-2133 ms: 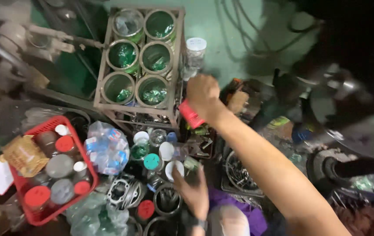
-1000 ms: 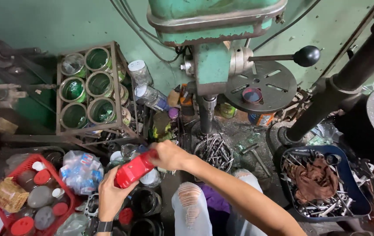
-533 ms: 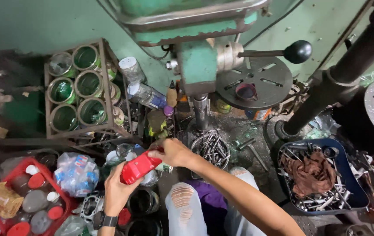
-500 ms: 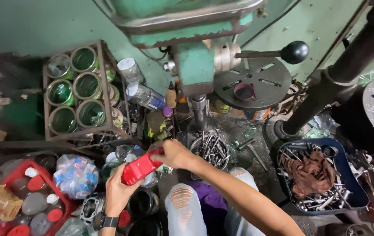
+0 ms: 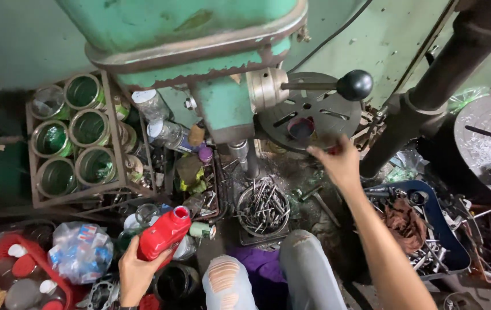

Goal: The person sits on the floor of a motorcycle repair workshop holding an aluminum engine cylinder head, scraping at its surfaces by hand. They pour liquid from a red plastic jug into a metal cup, wipe the part, use a wrench on it, then position the cylinder head under a benchtop drill press and operate the machine over the part.

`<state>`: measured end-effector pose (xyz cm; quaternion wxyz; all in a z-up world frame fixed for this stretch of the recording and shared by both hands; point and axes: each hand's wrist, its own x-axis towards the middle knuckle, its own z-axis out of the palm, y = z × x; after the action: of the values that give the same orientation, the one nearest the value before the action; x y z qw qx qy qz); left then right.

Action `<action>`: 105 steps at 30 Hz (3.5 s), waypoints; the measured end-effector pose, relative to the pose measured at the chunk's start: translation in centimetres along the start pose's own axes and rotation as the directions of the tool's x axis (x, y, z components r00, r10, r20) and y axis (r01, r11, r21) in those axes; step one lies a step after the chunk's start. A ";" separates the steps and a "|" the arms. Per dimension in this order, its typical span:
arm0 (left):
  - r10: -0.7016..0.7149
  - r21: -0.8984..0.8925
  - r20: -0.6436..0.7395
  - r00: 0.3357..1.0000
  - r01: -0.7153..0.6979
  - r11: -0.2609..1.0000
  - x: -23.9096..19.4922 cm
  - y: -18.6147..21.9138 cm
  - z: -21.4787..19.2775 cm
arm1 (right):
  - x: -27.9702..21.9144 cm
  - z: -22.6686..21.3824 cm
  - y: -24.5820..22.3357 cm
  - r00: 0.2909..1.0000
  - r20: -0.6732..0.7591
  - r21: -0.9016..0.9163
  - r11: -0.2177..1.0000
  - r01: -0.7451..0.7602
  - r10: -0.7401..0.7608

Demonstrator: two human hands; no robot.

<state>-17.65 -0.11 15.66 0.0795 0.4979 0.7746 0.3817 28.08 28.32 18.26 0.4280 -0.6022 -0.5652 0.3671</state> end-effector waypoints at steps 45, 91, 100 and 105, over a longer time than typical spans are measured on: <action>0.434 0.520 0.341 0.834 -0.552 0.652 -2.8 10.7 -16.0 | -22.2 16.0 -10.4 0.565 0.668 0.268 0.865 0.424 -0.484; -0.147 -0.358 -0.123 0.981 0.095 0.929 -6.5 -0.8 0.0 | -17.4 15.7 -11.3 0.624 0.687 0.210 0.924 0.319 -0.372; -0.153 -0.321 -0.162 0.975 0.095 0.942 -8.6 -0.9 -0.4 | -18.3 17.0 -12.1 0.583 0.674 0.180 0.866 0.466 -0.454; -0.183 -0.357 -0.172 0.968 0.112 0.927 -9.4 -1.3 -1.1 | -18.9 17.5 -12.8 0.544 0.693 0.177 0.843 0.508 -0.473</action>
<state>-14.48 -8.80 13.12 0.1149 0.3752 0.7352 0.5528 5.46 11.20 22.98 0.2460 -0.2386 -0.8385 0.4237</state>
